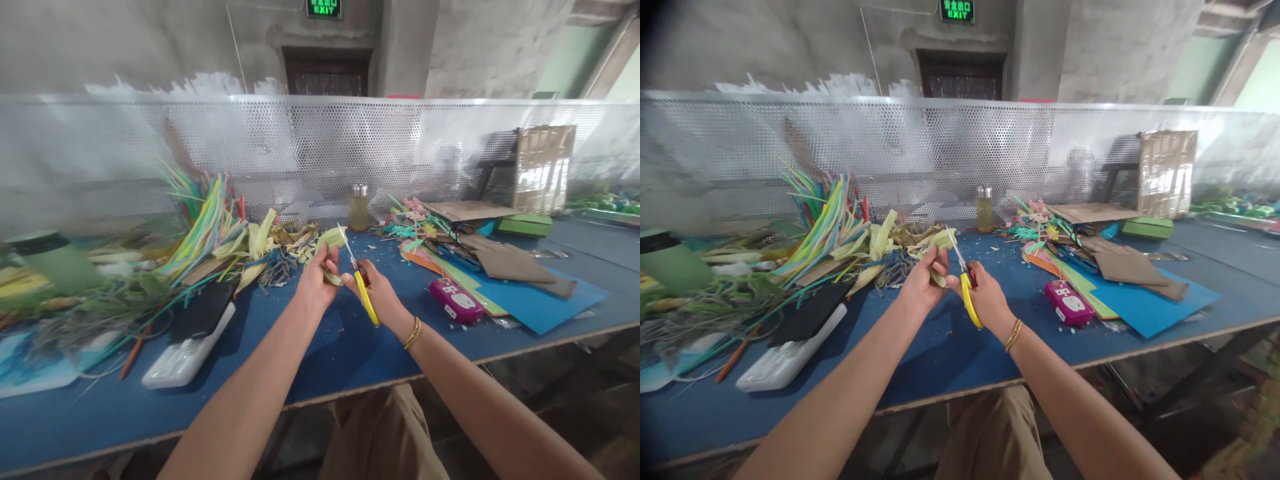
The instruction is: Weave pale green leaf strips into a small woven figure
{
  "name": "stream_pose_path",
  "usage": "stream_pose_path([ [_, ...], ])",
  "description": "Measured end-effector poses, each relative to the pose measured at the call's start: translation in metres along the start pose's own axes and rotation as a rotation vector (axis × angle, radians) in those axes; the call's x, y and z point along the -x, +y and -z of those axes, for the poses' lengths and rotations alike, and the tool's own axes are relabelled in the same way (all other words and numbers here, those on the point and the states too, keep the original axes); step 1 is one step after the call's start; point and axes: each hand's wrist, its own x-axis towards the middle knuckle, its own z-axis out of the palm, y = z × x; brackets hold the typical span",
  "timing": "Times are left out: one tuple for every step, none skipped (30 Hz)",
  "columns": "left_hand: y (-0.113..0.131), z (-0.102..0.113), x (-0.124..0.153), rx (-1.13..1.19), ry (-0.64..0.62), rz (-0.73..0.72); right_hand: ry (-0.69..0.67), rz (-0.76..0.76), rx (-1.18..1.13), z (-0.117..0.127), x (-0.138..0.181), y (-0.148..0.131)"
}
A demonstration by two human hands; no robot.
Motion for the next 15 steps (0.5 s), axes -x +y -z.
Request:
stream_pose_path([
  [-0.0003,0.0000,-0.0001,0.006,0.000,0.000,-0.002,-0.001,-0.015,0.0001,-0.0003,-0.0001],
  [-0.0005,0.0002,-0.0004,0.014,-0.002,0.000,-0.002,-0.004,-0.027,0.0001,-0.0006,-0.0002],
  [-0.0007,0.0003,-0.0009,0.022,-0.003,-0.001,-0.001,-0.007,-0.037,0.0001,-0.0008,-0.0004],
  [-0.0009,0.0005,-0.0013,0.028,-0.004,-0.001,0.001,-0.010,-0.044,-0.0001,-0.0010,-0.0005],
  [-0.0010,0.0007,-0.0017,0.031,-0.003,-0.001,0.005,-0.013,-0.047,-0.0004,-0.0011,-0.0006],
  [-0.0012,0.0007,-0.0020,0.031,-0.003,-0.002,0.009,-0.014,-0.048,-0.0007,-0.0011,-0.0005],
  [-0.0014,0.0007,-0.0020,0.029,-0.003,-0.004,0.014,-0.014,-0.046,-0.0012,-0.0011,-0.0002],
  [-0.0016,0.0006,-0.0019,0.026,-0.003,-0.007,0.019,-0.011,-0.044,-0.0018,-0.0010,0.0003],
  [-0.0018,0.0003,-0.0015,0.022,-0.003,-0.010,0.027,-0.005,-0.044,-0.0025,-0.0008,0.0010],
  [-0.0020,0.0000,-0.0009,0.019,-0.001,-0.012,0.040,0.004,-0.046,-0.0033,-0.0006,0.0017],
  [-0.0021,-0.0004,-0.0003,0.017,0.003,-0.013,0.055,0.013,-0.052,-0.0042,-0.0004,0.0025],
  [-0.0021,-0.0009,0.0003,0.017,0.007,-0.012,0.072,0.022,-0.059,-0.0051,-0.0002,0.0034],
  [-0.0021,-0.0014,0.0009,0.018,0.012,-0.010,0.086,0.030,-0.066,-0.0059,-0.0001,0.0042],
  [-0.0022,-0.0018,0.0013,0.020,0.016,-0.007,0.095,0.037,-0.072,-0.0067,0.0000,0.0050],
  [-0.0022,-0.0022,0.0016,0.023,0.018,-0.005,0.101,0.043,-0.075,-0.0075,-0.0001,0.0057],
])
